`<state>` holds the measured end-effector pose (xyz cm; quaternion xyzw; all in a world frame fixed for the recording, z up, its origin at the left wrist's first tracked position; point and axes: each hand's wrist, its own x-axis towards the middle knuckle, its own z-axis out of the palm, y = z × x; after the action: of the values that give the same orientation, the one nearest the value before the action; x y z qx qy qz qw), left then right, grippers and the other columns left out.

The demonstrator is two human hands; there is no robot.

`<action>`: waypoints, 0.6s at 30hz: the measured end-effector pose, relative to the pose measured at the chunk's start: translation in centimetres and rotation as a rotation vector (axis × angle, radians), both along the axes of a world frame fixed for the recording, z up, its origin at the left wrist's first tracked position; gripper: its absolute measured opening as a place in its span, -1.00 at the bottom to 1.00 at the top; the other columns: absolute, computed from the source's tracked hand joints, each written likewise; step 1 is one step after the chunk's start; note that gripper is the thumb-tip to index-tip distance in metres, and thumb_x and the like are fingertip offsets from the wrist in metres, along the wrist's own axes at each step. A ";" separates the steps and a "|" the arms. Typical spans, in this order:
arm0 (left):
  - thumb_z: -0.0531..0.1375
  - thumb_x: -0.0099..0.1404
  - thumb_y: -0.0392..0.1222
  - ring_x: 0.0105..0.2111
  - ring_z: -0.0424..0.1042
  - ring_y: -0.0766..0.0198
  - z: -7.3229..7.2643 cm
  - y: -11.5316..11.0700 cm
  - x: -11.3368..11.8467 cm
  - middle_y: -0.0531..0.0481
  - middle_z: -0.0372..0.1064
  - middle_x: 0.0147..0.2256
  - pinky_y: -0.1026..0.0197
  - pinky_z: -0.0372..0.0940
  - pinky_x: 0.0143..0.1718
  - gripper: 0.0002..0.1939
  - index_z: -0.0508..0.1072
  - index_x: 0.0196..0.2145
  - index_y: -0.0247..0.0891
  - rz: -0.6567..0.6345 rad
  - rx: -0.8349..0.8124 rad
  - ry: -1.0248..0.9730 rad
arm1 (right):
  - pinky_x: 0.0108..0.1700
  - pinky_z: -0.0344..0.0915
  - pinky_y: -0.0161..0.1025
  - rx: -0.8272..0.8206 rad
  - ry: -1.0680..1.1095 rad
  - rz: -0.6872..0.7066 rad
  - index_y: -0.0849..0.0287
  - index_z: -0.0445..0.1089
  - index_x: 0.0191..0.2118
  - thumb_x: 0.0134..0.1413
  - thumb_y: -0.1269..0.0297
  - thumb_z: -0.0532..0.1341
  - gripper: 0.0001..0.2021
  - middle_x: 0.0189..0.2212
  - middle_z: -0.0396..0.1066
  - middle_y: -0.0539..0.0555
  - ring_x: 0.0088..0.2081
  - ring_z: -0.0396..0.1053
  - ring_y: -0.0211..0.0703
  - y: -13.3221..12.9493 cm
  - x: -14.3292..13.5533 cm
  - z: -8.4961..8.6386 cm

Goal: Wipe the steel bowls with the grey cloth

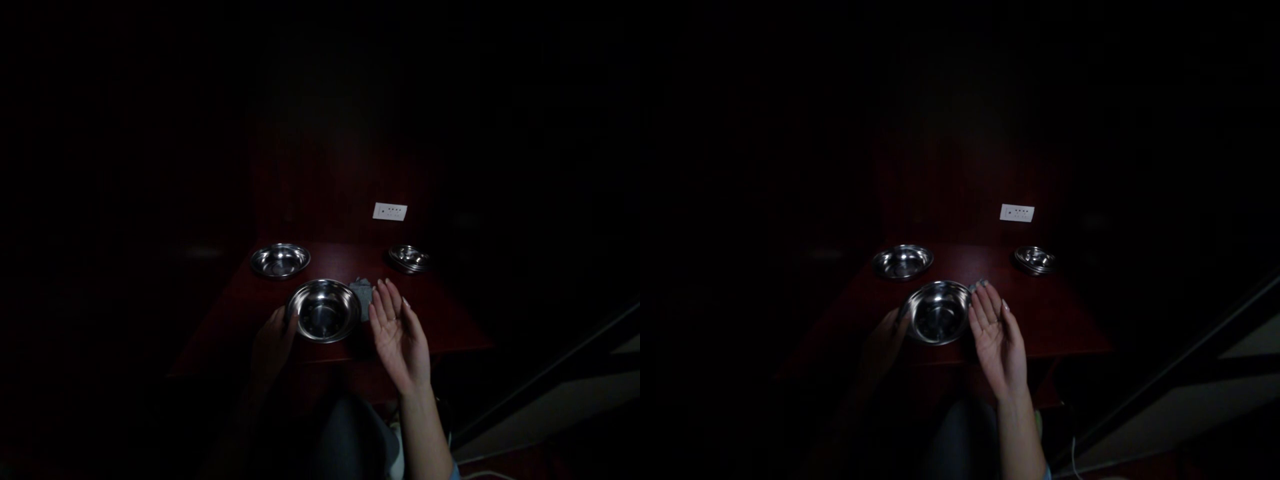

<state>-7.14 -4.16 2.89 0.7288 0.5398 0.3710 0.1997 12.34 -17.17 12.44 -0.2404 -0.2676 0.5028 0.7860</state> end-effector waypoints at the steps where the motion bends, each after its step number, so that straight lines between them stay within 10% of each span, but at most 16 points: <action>1: -0.13 0.40 0.10 -0.14 0.44 0.16 0.0 0.0 0.0 -0.02 0.44 -0.13 0.19 0.23 -0.14 -0.61 0.37 -0.12 -0.12 -0.003 0.000 -0.001 | 0.30 0.12 0.01 -0.003 -0.024 -0.016 0.00 0.41 0.05 0.20 0.11 0.11 -0.65 0.12 0.36 0.02 0.27 0.13 -0.11 0.0 0.1 -0.1; 11: -0.13 0.40 0.08 -0.15 0.44 0.16 0.0 0.1 0.0 -0.04 0.45 -0.13 0.20 0.24 -0.15 -0.62 0.37 -0.14 -0.13 0.000 -0.012 0.015 | 0.26 0.17 -0.06 0.002 -0.085 -0.087 0.00 0.42 0.04 0.14 0.09 0.17 -0.65 0.08 0.39 0.03 0.19 0.25 -0.13 0.2 0.1 -0.3; 18: -0.12 0.39 0.08 -0.15 0.43 0.16 -0.2 0.3 -0.1 -0.03 0.45 -0.14 0.19 0.23 -0.15 -0.63 0.36 -0.14 -0.13 0.007 -0.007 0.029 | 0.05 0.32 -0.14 -0.139 -0.408 -0.412 0.14 0.37 0.09 -0.03 0.09 0.32 -0.47 -0.11 0.48 0.11 -0.07 0.42 -0.10 2.6 1.8 -2.6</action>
<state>-7.28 -3.89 2.66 0.7315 0.5465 0.3592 0.1928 14.17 -14.55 9.80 -0.4391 -0.3302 0.2911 0.7832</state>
